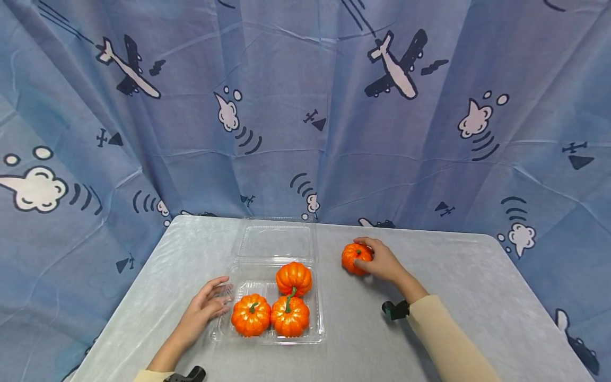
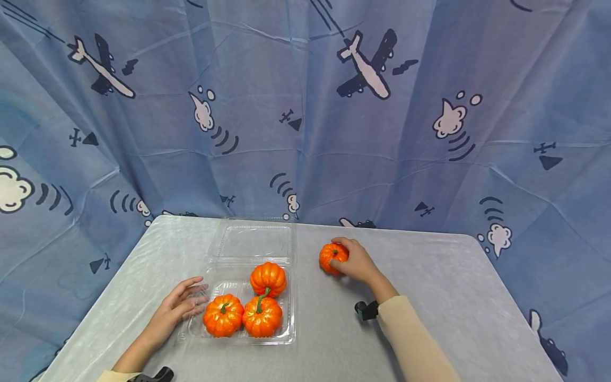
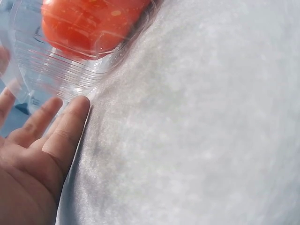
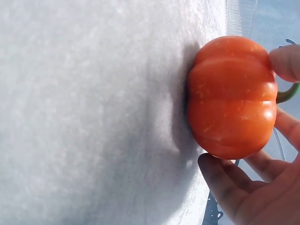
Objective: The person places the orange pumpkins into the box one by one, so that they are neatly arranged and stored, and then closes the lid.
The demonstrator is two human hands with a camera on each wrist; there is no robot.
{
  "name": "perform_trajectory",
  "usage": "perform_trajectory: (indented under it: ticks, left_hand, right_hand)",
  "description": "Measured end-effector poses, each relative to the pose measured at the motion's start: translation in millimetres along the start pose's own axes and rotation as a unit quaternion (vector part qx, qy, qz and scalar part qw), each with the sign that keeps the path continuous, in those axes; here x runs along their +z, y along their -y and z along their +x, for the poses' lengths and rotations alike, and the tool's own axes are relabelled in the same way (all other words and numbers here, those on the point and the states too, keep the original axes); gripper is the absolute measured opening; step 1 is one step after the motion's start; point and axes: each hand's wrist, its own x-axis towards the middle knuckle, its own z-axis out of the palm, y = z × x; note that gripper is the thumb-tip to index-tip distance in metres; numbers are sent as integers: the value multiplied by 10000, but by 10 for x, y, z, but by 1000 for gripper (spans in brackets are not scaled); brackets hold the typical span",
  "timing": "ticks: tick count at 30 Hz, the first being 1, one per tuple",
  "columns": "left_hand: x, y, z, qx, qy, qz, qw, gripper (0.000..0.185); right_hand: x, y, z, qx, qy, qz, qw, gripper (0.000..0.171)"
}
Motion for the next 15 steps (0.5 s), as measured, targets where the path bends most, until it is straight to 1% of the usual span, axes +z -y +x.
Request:
perform_trajectory:
  ticks: [5,15]
  left_hand:
    - [-3,9,0,-24,-14,11,10000,53]
    - [-6,16,3,0,9,12,10000,53]
  right_hand:
    - [-1,0,1,42,6,9,10000,54]
    - [7,-13,6,-117,-122,159,9997,53]
